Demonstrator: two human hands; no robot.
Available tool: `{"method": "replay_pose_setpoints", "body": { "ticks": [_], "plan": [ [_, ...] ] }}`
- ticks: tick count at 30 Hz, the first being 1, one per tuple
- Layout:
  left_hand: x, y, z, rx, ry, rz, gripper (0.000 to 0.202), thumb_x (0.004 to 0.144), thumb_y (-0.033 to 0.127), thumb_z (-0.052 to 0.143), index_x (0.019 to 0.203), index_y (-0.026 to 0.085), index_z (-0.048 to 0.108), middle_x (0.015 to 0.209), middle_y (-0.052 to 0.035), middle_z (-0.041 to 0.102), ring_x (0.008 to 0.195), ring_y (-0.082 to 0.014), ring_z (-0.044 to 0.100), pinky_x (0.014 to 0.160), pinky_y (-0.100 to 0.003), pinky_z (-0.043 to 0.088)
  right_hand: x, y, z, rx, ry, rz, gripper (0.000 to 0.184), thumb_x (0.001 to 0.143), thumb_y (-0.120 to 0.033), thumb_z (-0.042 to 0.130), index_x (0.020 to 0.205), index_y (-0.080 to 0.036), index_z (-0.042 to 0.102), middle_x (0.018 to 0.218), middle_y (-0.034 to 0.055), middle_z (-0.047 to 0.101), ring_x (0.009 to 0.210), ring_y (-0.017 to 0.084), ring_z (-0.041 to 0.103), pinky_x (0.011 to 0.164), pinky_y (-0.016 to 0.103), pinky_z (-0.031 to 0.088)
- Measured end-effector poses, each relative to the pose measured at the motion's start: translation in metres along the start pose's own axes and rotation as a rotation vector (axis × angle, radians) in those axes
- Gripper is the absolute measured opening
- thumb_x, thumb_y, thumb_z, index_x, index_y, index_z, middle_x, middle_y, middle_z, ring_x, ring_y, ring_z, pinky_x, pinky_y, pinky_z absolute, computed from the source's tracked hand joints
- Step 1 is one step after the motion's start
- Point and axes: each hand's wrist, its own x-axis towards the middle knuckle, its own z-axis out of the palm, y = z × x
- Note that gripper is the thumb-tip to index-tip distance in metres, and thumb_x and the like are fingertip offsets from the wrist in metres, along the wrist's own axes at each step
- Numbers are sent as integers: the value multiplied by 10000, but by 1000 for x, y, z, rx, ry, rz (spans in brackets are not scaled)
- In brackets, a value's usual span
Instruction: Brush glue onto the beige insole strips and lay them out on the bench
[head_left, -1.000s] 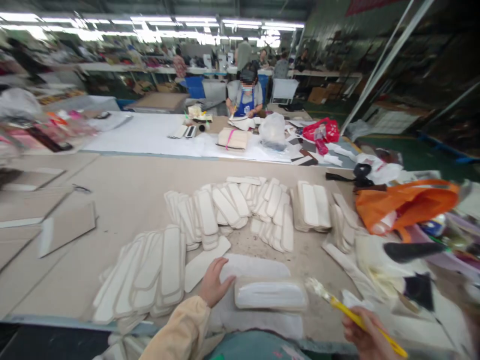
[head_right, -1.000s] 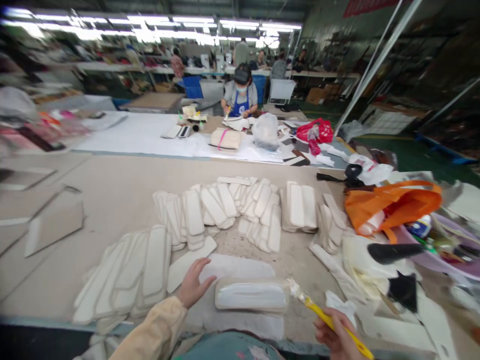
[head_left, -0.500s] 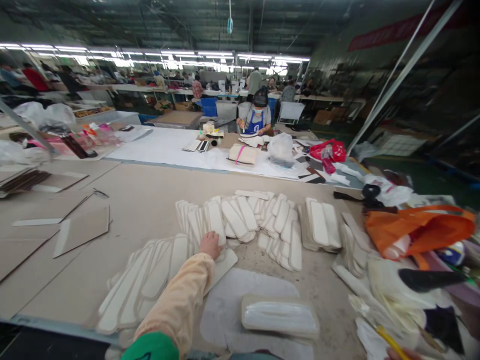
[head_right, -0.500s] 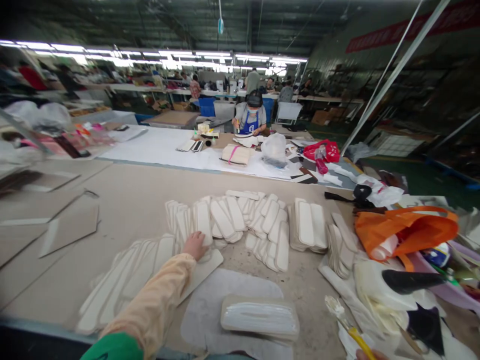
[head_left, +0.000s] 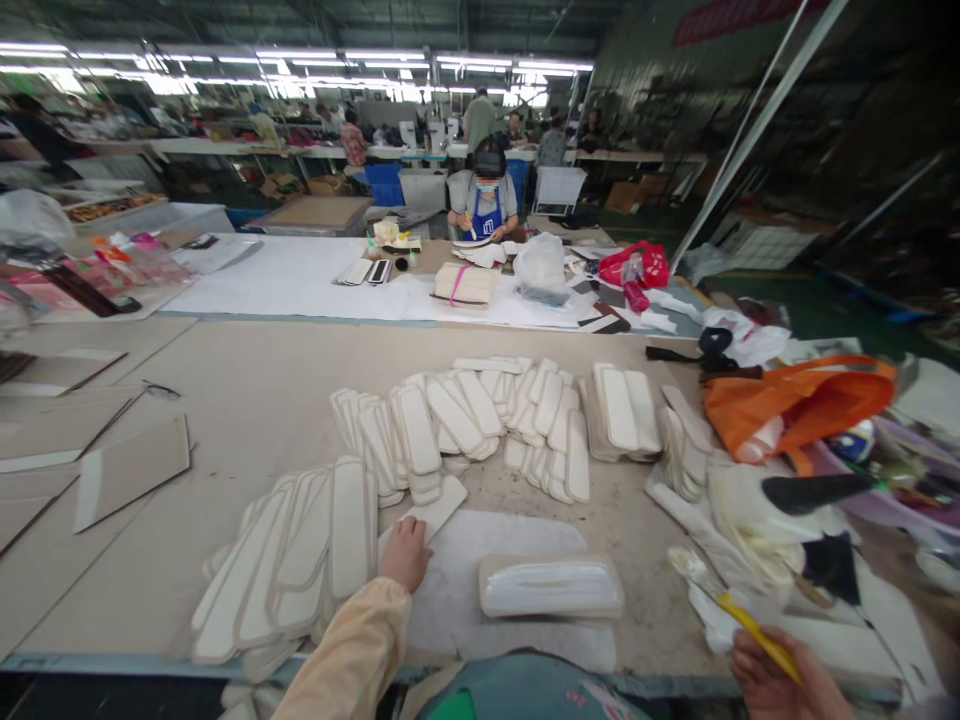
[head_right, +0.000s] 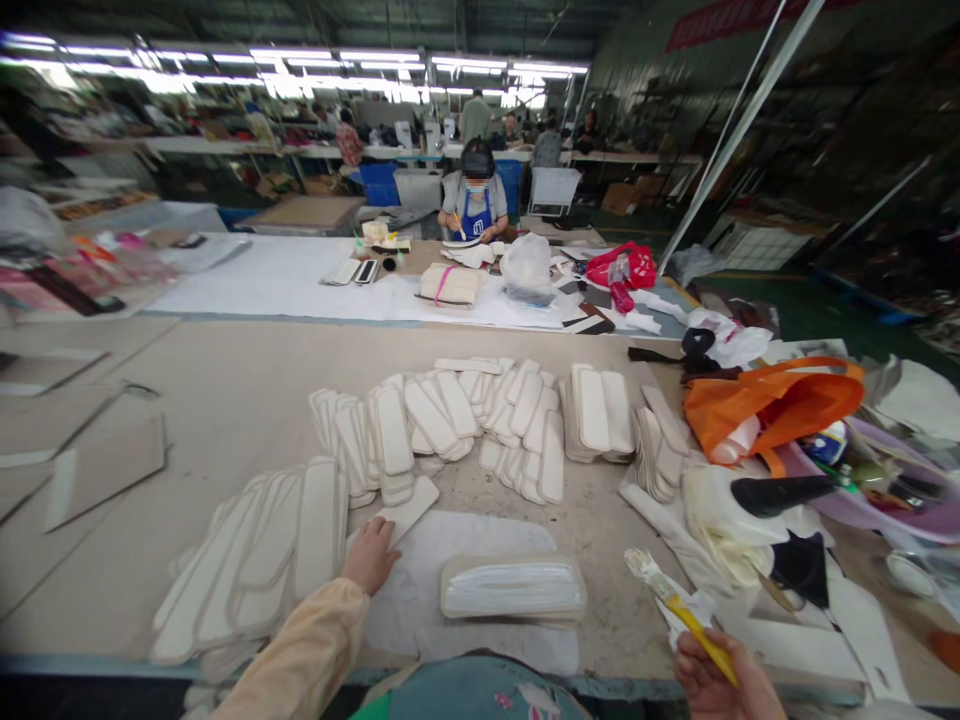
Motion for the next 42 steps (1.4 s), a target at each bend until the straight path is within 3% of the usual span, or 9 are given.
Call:
{"method": "replay_pose_setpoints", "body": {
  "ticks": [10, 15, 18, 23, 26, 29, 33, 37, 42],
  "plan": [
    [3, -12, -7, -57, -5, 77, 206, 825, 144, 436, 732, 186, 615, 887, -93, 646, 896, -210, 606, 823, -327, 434, -1, -3, 23, -9, -174, -85, 346, 601, -486, 771, 803, -241, 634, 703, 18, 669, 580, 122, 609, 520, 193, 525],
    [-14, -6, -40, -111, 98, 72, 300, 915, 253, 269, 902, 193, 563, 883, -79, 632, 848, -208, 608, 747, -324, 444, -9, 3, 31, -141, -172, -249, 357, 702, -497, 709, 919, -240, 589, 813, 34, 691, 607, 139, 632, 556, 236, 534],
    [-30, 22, -75, -314, 113, 195, 267, 919, 351, 300, 932, 220, 532, 785, -22, 616, 741, -178, 597, 674, -281, 435, -15, 7, 42, -256, -202, -392, 320, 742, -477, 676, 873, -210, 560, 910, 72, 676, 743, 200, 657, 626, 297, 547],
    [-52, 110, -110, -518, -138, 470, 274, 921, 358, 323, 832, 219, 541, 711, 5, 589, 685, -143, 556, 636, -243, 396, -20, 16, 67, -298, -511, -435, 261, 774, -381, 663, 845, -226, 465, 1119, 84, 620, 1004, 245, 610, 856, 401, 497],
    [-57, 154, -100, -533, -254, 550, 282, 916, 314, 322, 809, 200, 556, 712, -7, 593, 690, -139, 549, 637, -233, 381, -24, 21, 75, -349, -634, -386, 297, 737, -361, 690, 817, -243, 430, 1067, 50, 636, 907, 212, 625, 777, 342, 511],
    [-57, 168, -82, -559, -320, 525, 249, 885, 293, 376, 805, 192, 589, 702, -9, 599, 679, -137, 541, 642, -234, 375, -28, 27, 72, -452, -560, -363, 318, 719, -348, 701, 758, -241, 405, 704, -36, 601, 572, 132, 541, 515, 224, 429],
    [-64, 149, -58, -745, -487, 338, 196, 778, 342, 542, 830, 169, 616, 702, -1, 596, 681, -143, 531, 636, -243, 392, -23, 38, 54, -516, -354, -419, 334, 711, -400, 696, 754, -239, 406, 500, -102, 344, 426, 89, 323, 413, 206, 258],
    [-74, 122, -32, -1138, -676, -3, 333, 661, 451, 626, 773, 142, 569, 654, 1, 572, 591, -137, 529, 554, -259, 436, -11, 50, 42, -645, -303, -479, 341, 719, -490, 654, 766, -236, 431, 511, -92, 324, 436, 99, 313, 430, 222, 263],
    [-62, 115, -4, -1079, -312, -257, 366, 624, 439, 630, 841, 156, 549, 660, 4, 591, 601, -142, 566, 531, -251, 448, 10, 61, 44, -817, -370, -602, 296, 777, -497, 575, 751, -234, 443, 565, -61, 419, 476, 124, 413, 467, 238, 335]
  ]
}}
